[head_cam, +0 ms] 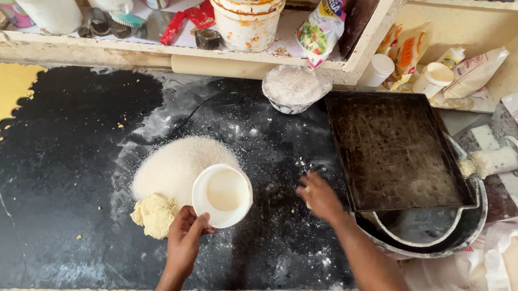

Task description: The person removes a bag of dough from a shelf, places it on a table, and then scoops white powder from a large sack into a bowl before returning to the table to mix a portion of dough into the powder by hand.

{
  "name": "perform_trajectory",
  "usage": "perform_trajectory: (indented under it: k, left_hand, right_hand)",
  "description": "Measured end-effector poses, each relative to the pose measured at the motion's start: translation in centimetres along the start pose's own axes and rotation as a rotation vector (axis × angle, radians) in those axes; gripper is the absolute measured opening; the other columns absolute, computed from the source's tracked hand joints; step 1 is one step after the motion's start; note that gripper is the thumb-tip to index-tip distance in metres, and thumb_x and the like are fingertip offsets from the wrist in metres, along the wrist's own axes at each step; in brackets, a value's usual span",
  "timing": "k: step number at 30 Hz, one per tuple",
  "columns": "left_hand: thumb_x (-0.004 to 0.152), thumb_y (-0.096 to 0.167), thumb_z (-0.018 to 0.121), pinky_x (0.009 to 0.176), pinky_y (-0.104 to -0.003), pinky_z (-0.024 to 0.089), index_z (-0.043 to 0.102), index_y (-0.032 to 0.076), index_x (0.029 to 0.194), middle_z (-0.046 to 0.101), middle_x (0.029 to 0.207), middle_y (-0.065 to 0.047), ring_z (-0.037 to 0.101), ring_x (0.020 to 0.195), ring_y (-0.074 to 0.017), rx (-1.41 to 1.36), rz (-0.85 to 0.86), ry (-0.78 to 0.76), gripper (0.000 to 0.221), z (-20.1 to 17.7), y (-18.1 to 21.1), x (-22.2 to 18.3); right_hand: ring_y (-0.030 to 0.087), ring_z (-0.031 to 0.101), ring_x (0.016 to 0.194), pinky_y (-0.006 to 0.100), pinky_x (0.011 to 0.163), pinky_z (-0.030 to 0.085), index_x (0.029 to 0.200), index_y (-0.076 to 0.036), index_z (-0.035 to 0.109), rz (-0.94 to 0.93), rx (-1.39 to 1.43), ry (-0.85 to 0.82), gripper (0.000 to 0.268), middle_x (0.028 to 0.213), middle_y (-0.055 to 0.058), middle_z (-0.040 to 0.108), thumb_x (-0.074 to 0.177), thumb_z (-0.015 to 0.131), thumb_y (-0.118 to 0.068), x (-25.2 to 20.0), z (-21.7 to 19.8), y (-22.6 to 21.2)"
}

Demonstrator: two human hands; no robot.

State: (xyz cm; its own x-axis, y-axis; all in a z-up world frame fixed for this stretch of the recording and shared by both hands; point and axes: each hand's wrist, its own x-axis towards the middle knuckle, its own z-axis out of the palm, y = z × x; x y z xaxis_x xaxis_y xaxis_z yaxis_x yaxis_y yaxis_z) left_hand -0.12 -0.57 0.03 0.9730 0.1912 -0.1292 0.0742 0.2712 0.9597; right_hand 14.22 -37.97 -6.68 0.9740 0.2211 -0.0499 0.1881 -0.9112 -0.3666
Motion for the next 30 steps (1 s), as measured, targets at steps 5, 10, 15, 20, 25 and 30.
perform_trajectory:
  k: [5, 10, 15, 20, 25, 30]
  left_hand:
    - [0.093, 0.014, 0.065, 0.068, -0.035, 0.060, 0.060, 0.002, 0.098, 0.069, 0.079, -0.009, 0.067, 0.068, -0.0167, -0.005, -0.044, 0.022, 0.013, 0.3, -0.2, -0.6]
    - [0.095, 0.014, 0.065, 0.068, -0.034, 0.059, 0.058, 0.000, 0.095, 0.068, 0.078, -0.010, 0.067, 0.068, -0.0160, -0.033, -0.058, -0.012, 0.015, 0.5, -1.0, -0.5]
    - [0.094, 0.014, 0.066, 0.068, -0.035, 0.060, 0.059, 0.000, 0.094, 0.069, 0.078, -0.009, 0.068, 0.068, -0.0169, -0.003, -0.028, -0.081, 0.015, 1.5, -0.7, 0.0]
    - [0.094, 0.014, 0.065, 0.068, -0.035, 0.059, 0.059, 0.000, 0.093, 0.071, 0.079, -0.010, 0.068, 0.068, -0.0176, -0.029, -0.062, -0.088, 0.014, 2.5, -0.5, 0.3]
    - [0.095, 0.014, 0.065, 0.069, -0.036, 0.058, 0.057, 0.001, 0.093, 0.069, 0.079, -0.010, 0.067, 0.070, -0.0167, -0.076, -0.042, -0.133, 0.015, 2.3, -0.7, 0.5]
    - [0.094, 0.013, 0.064, 0.070, -0.036, 0.059, 0.058, 0.002, 0.094, 0.071, 0.080, -0.011, 0.069, 0.070, -0.0176, 0.006, -0.056, -0.095, 0.013, 1.9, -0.2, 1.2]
  right_hand:
    - [0.029, 0.039, 0.147, 0.043, 0.120, 0.032, 0.144, -0.017, 0.053, -0.098, -0.120, 0.004, 0.049, 0.159, 0.009, 0.042, 0.103, 0.052, -0.042, -8.0, 2.7, 0.2]
    - [0.029, 0.050, 0.135, 0.042, 0.109, 0.046, 0.141, -0.020, 0.055, 0.033, 0.136, 0.110, 0.060, 0.148, 0.009, 0.049, 0.088, 0.071, -0.041, -10.3, 1.1, -0.2]
    - [0.028, 0.062, 0.125, 0.041, 0.101, 0.054, 0.132, -0.024, 0.065, 0.004, -0.051, -0.010, 0.044, 0.135, 0.007, 0.063, 0.090, 0.074, -0.031, -10.7, -0.9, -0.8]
    - [0.028, 0.071, 0.113, 0.040, 0.095, 0.060, 0.139, -0.022, 0.062, 0.259, 0.516, 0.249, 0.056, 0.130, 0.008, 0.067, 0.085, 0.076, -0.024, -10.2, -1.4, 1.4]
    - [0.039, 0.059, 0.123, 0.052, 0.098, 0.051, 0.131, -0.010, 0.064, -0.142, 0.034, 0.388, 0.056, 0.137, 0.018, 0.059, 0.083, 0.078, -0.036, -10.1, -0.4, 1.4]
    - [0.033, 0.056, 0.133, 0.048, 0.108, 0.049, 0.139, -0.012, 0.058, 0.239, 0.302, 0.264, 0.056, 0.147, 0.016, 0.053, 0.094, 0.064, -0.044, -8.2, -1.4, -0.5]
